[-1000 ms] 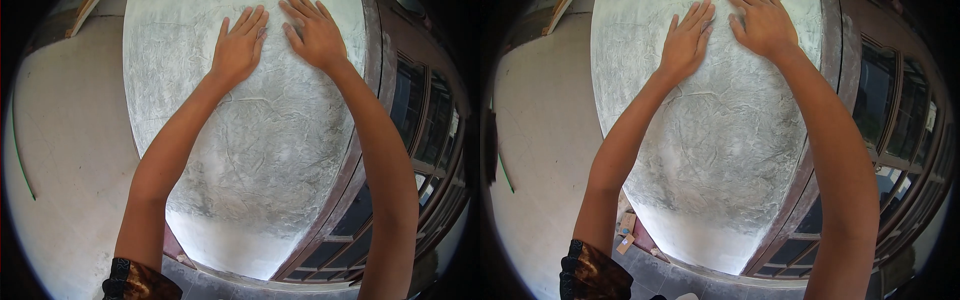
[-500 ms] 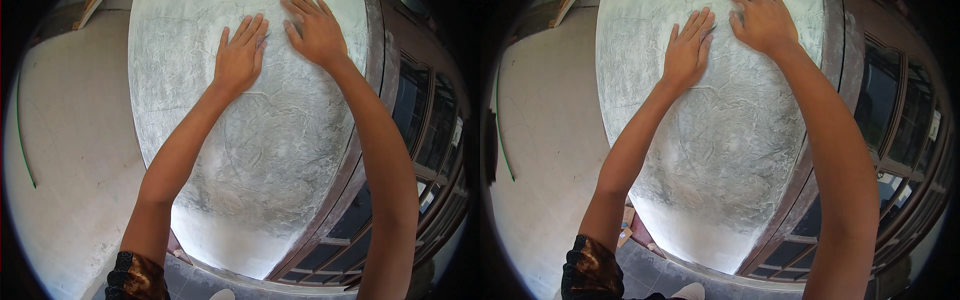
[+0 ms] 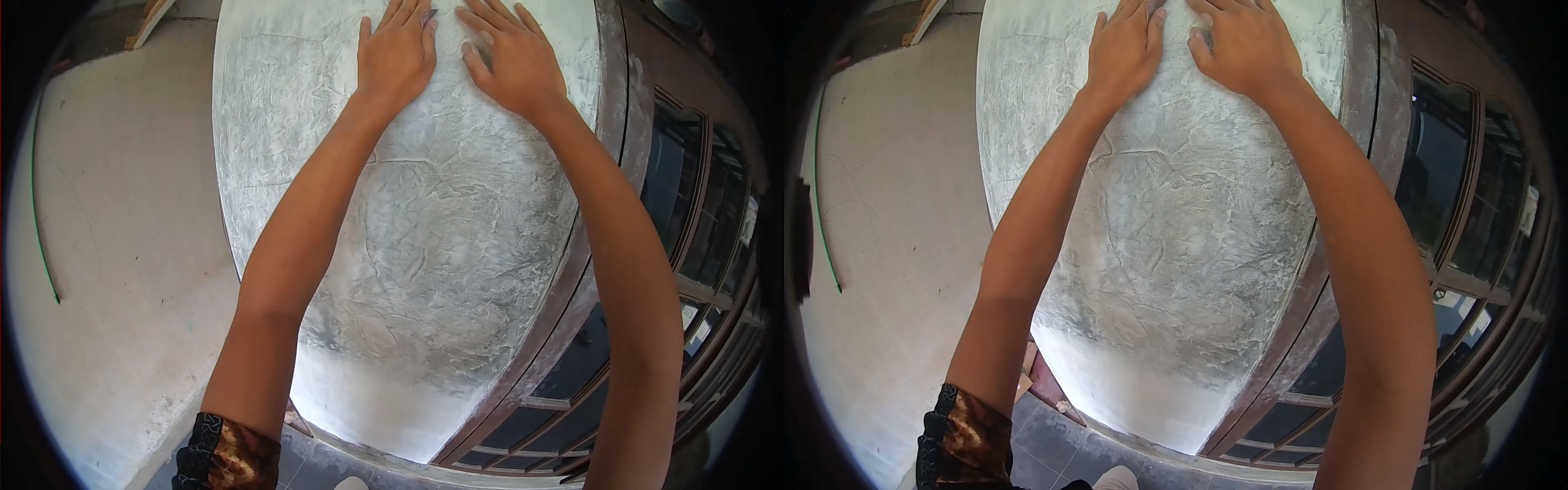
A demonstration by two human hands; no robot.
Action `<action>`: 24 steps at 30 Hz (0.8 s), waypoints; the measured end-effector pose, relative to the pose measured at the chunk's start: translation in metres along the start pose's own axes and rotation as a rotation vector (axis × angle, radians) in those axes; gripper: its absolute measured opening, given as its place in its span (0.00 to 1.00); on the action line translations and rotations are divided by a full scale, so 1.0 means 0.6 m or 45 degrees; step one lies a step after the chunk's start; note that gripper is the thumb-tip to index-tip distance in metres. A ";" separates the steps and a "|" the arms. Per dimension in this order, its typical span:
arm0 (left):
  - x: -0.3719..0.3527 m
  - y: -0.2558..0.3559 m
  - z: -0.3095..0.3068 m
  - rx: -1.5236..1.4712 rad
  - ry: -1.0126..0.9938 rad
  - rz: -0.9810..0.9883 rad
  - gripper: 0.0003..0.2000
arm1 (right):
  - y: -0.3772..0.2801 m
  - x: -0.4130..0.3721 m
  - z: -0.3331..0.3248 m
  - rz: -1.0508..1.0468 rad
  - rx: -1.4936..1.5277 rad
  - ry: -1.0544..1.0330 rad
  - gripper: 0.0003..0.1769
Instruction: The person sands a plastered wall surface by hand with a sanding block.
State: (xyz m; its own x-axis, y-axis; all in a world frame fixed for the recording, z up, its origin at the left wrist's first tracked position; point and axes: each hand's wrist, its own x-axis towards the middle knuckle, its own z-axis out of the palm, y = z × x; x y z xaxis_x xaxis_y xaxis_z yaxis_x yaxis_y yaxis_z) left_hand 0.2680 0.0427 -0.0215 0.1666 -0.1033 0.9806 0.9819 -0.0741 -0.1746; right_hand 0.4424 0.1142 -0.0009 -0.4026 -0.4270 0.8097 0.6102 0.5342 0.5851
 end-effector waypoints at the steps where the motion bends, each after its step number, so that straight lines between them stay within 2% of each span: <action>1: 0.026 -0.010 0.016 0.098 0.133 0.056 0.23 | 0.000 0.000 -0.002 0.002 0.013 -0.003 0.29; 8: -0.133 0.011 0.011 0.070 0.065 0.058 0.24 | -0.003 -0.007 -0.006 -0.028 0.067 0.010 0.28; 13: 0.031 -0.020 0.022 0.098 0.124 0.010 0.23 | -0.002 -0.006 -0.008 -0.018 0.061 0.014 0.27; 17: -0.079 0.014 0.027 0.068 0.125 0.015 0.24 | 0.000 -0.006 -0.001 -0.039 0.062 0.028 0.27; 20: -0.108 0.020 0.022 0.164 0.082 0.048 0.24 | -0.003 -0.009 -0.005 -0.014 0.087 0.017 0.27; 24: 0.033 -0.016 0.028 0.167 0.133 0.024 0.24 | -0.004 -0.003 -0.006 -0.019 0.038 -0.016 0.28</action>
State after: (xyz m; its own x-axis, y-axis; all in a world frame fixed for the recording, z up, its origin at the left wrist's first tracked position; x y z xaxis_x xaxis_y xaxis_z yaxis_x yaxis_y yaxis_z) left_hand 0.2637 0.0581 0.0010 0.1813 -0.2063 0.9615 0.9832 0.0581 -0.1729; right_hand 0.4444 0.1110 -0.0037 -0.4200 -0.4257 0.8015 0.5837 0.5495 0.5978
